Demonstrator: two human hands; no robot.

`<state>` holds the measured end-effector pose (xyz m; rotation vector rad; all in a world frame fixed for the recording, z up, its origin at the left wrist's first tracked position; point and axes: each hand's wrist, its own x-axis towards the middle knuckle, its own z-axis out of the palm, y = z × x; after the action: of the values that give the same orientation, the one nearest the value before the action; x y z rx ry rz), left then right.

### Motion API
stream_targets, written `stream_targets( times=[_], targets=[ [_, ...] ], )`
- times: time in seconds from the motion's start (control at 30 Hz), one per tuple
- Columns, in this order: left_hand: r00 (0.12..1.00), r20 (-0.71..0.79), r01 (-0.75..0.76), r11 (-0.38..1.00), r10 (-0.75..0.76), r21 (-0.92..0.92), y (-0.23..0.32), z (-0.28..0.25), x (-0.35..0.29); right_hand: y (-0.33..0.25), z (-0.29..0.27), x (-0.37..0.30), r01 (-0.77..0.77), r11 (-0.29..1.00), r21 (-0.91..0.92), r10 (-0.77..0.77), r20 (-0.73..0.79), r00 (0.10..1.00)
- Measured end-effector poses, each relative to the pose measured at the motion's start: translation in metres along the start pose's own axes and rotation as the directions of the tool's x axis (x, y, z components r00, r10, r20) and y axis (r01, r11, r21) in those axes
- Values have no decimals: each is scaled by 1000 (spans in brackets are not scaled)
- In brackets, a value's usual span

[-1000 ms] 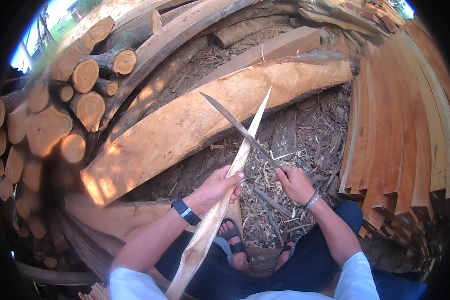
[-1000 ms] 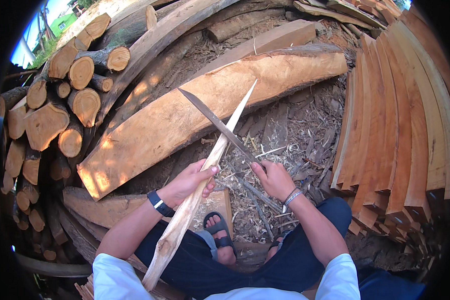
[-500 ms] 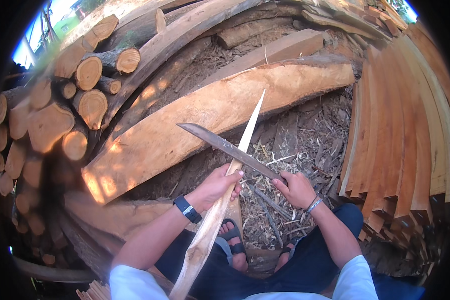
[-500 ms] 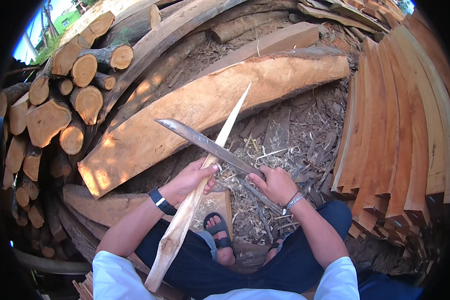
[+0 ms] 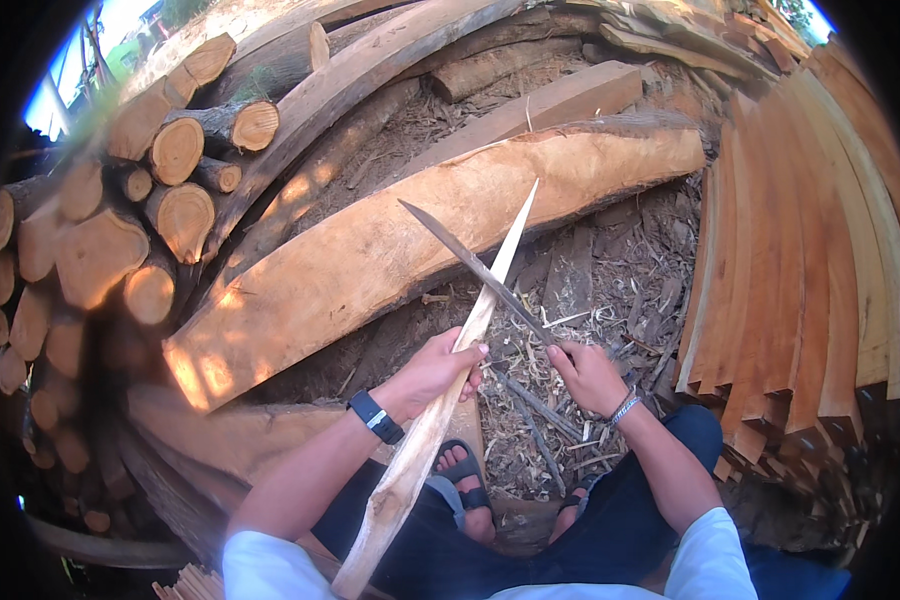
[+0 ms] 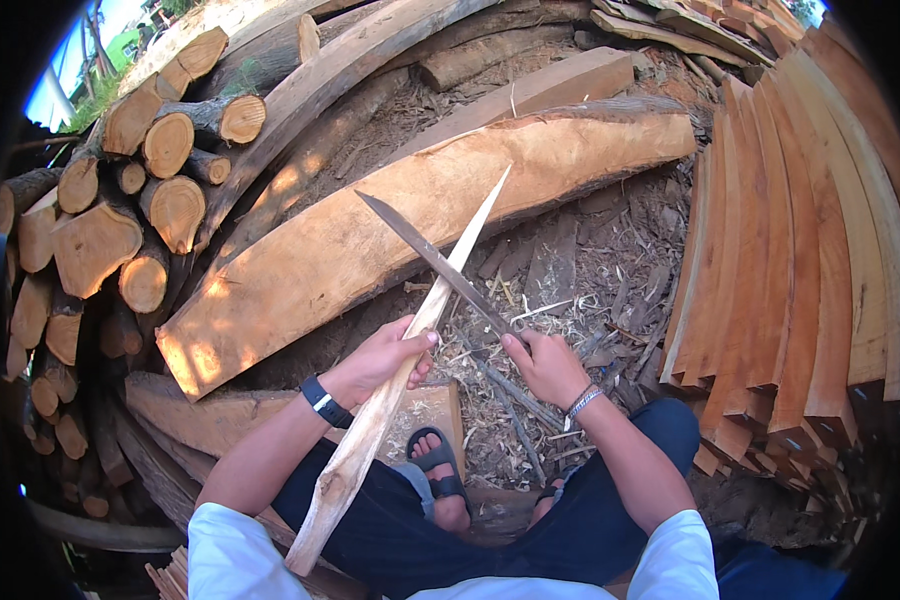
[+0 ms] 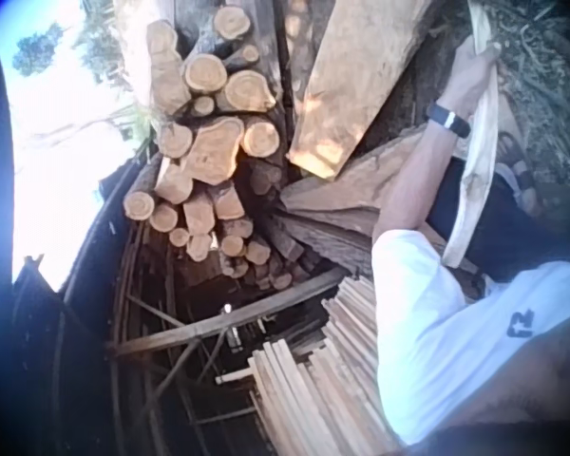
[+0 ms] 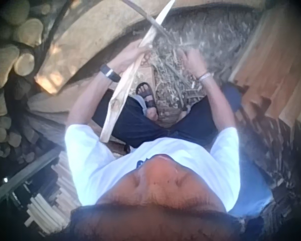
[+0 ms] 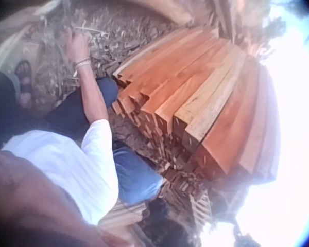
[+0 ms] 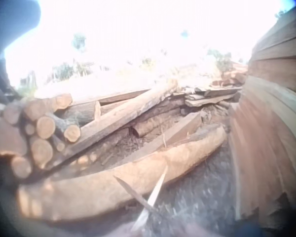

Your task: The person uses a machete to shave and smooth a thin piece of wood while sitting among piles of lumber.

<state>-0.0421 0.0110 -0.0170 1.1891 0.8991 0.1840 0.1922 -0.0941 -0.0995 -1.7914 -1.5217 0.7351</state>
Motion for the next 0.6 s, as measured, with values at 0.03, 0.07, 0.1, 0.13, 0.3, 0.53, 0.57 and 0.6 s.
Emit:
stream_targets(
  times=[0.03,0.07,0.1,0.13,0.3,0.53,0.57,0.6],
  targets=[
    [1000,-11,-7,1000,7,3,2,-2,-2,-2,-1,-1,34,998,-44,-33,16,999],
    [1000,-14,-8,1000,8,-3,0,-2,-2,-4,-4,-6,57,994,-92,-53,38,998],
    [1000,-17,-8,1000,8,-8,-2,-1,-3,-6,-6,-9,81,987,-139,-73,61,995],
    [1000,-18,-3,1000,3,-3,-3,1,-6,-8,-11,-2,65,988,-137,-54,81,995],
    [999,45,9,998,-12,70,0,10,-9,21,-3,19,-70,998,2,70,-93,993],
    [998,45,30,997,-33,69,2,19,-15,28,-14,17,-78,983,-169,57,-126,990],
    [998,54,28,996,-32,79,2,23,-18,37,-14,24,-121,987,-105,103,-167,981],
    [998,60,20,995,-26,94,4,26,-23,40,-16,32,-153,987,-37,142,-209,967]
  ],
)
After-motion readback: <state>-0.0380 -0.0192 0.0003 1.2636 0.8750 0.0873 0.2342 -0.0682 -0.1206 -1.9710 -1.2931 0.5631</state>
